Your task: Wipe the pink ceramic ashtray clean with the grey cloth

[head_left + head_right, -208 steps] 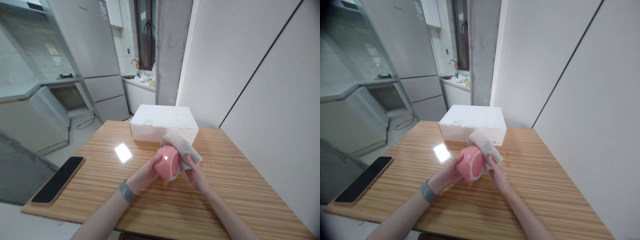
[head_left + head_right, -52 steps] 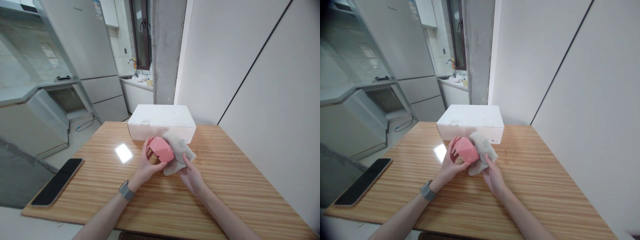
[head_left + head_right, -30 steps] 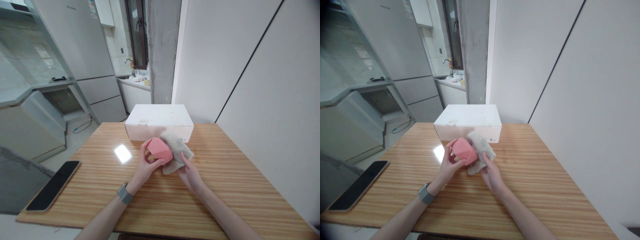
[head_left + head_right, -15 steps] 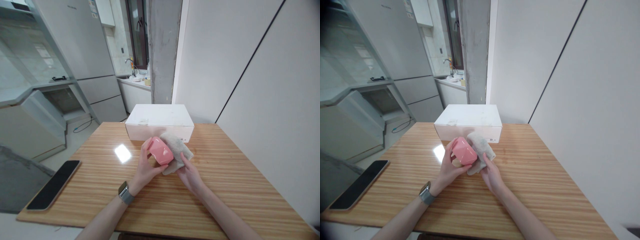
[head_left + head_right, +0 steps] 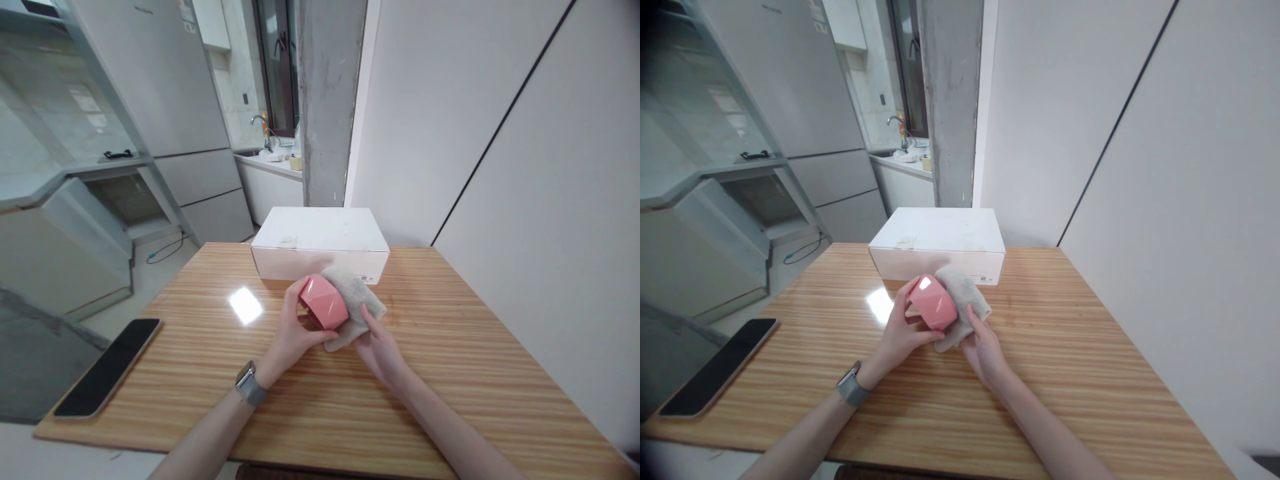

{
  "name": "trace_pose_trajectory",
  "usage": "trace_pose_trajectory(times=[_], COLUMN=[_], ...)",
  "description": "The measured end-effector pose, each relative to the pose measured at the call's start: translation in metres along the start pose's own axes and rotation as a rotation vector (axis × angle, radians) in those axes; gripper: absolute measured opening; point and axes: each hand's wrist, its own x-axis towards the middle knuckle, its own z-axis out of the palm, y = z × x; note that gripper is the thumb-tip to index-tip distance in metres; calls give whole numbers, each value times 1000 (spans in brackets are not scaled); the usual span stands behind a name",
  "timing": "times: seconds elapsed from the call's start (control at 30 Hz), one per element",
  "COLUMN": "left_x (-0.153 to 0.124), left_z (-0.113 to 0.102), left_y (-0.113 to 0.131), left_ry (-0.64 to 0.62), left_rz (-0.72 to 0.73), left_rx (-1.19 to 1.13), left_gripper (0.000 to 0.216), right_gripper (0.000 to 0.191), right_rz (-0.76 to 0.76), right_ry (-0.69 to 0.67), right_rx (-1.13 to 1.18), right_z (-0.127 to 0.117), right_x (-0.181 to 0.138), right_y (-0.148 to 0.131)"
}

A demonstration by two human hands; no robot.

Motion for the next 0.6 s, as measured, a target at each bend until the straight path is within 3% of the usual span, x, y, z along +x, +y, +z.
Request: trace_pose_trajectory(times=[0.2,0.37,0.6], left_x=[0,3,8], left_z=[2,5,1], left_y=[-3,-5,-6], left_ry=[66,129,65], left_rz=[-36,-172,-280], left_rx=[-155,-323,-388], left_gripper=[58,83,65], right_gripper=[41,41,45], right_rz=[-18,-38,-36], right_ry=[11,17,40], right_rx=[12,-2,-46], right_z=[-1,-3,-9], right_x=[2,3,5], right_y=[0,1,4])
